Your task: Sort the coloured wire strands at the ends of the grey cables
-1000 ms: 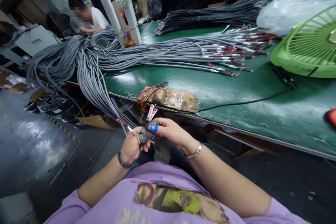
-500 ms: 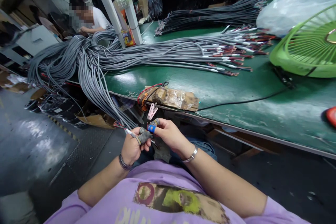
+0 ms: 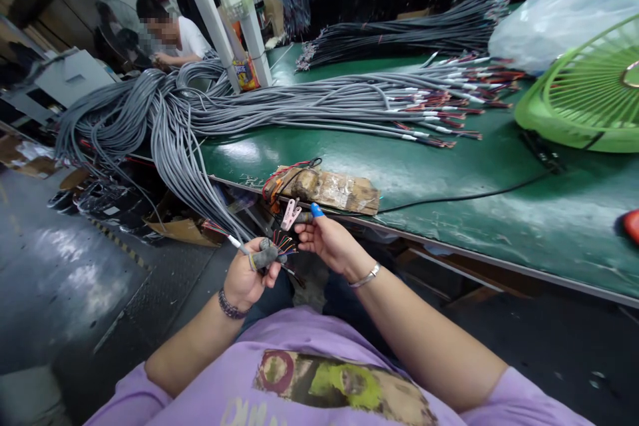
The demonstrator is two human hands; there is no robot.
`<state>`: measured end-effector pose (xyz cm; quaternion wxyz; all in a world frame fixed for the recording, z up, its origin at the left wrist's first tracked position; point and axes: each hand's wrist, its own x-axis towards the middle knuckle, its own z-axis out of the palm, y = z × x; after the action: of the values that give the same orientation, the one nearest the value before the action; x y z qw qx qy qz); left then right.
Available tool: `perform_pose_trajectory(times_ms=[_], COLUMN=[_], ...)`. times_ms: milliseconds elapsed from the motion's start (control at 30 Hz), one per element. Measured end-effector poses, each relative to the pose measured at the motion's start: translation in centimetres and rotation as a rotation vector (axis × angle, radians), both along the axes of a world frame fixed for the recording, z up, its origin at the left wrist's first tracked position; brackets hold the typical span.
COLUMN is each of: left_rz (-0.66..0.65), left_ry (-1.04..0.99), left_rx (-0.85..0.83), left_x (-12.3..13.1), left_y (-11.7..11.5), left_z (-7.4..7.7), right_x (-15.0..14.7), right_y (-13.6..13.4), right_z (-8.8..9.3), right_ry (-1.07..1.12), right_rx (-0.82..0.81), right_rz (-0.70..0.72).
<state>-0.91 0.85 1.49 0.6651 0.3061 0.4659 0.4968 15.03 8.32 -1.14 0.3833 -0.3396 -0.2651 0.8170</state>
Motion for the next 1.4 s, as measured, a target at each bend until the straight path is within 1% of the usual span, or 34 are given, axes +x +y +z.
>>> perform_pose_trajectory(times_ms=[67,133,200,267,300,333,467,533,667,900,1000,1133,1233,1300,1400], left_rz=[-0.02,-0.029,-0.031,-0.027,-0.024,-0.022,-0.03,-0.036,-0.042,-0.039,-0.049,-0.067,-0.038,-0.002,0.033], left_ry=[-0.03,-0.055,-0.075,-0.086,-0.089,-0.09,-0.088,-0.083,-0.067,-0.054,-0.049,-0.026,-0.003,-0.001,-0.011], left_rx=[-0.009,-0.013,-0.014,-0.021,-0.026,-0.033,-0.042,-0.041,-0.051,-0.078,-0.07,-0.043,-0.017,-0.002,0.015], left_x=[0.1,0.2,0.3,0.4,0.5,0.6,0.9,1.0,1.0,1.1,1.0,0.9,1.0,1.1,1.2], left_y=[0.3,0.5,0.8,1.0,1.1,1.2,1.6,1.7,1.8,1.8,1.5,0.6,-0.1,-0.3,-0.1], left_z=[0.2,0.3,0.4,0.4,0.4,0.4,0.3,0.2,-0.1,-0.2,-0.1,-0.1,-0.1,0.0,0.3], right_x=[-0.6,-1.2,-1.7,-2.1,-2.2,-2.4,-2.8,-3.0,-3.2,-3.6,-3.4,-2.7,-2.3,-2.2,-2.3], right_y=[0.3,0.2,-0.1,-0.5,-0.6,-0.6,-0.2,0.1,0.4,0.3,0.0,-0.4,-0.5,-0.5,-0.7], right_z=[0.3,0.7,1.1,1.2,1.2,1.1,1.1,1.1,1.1,0.8,0.8,0.9,1.1,1.3,1.4], right_ry=[0.017,-0.028,-0.132,-0.223,-0.229,-0.201,0.086,0.196,0.283,0.274,0.292,0.318,0.32,0.307,0.258], right_rx=[0.075,0.216,0.361,0.435,0.434,0.405,0.16,0.068,-0.006,-0.052,-0.045,-0.039,-0.034,-0.001,0.063], right_rz=[0.043,0.017,-0.096,-0.214,-0.241,-0.238,-0.114,-0.078,-0.095,-0.154,-0.116,-0.036,0.009,0.009,-0.029])
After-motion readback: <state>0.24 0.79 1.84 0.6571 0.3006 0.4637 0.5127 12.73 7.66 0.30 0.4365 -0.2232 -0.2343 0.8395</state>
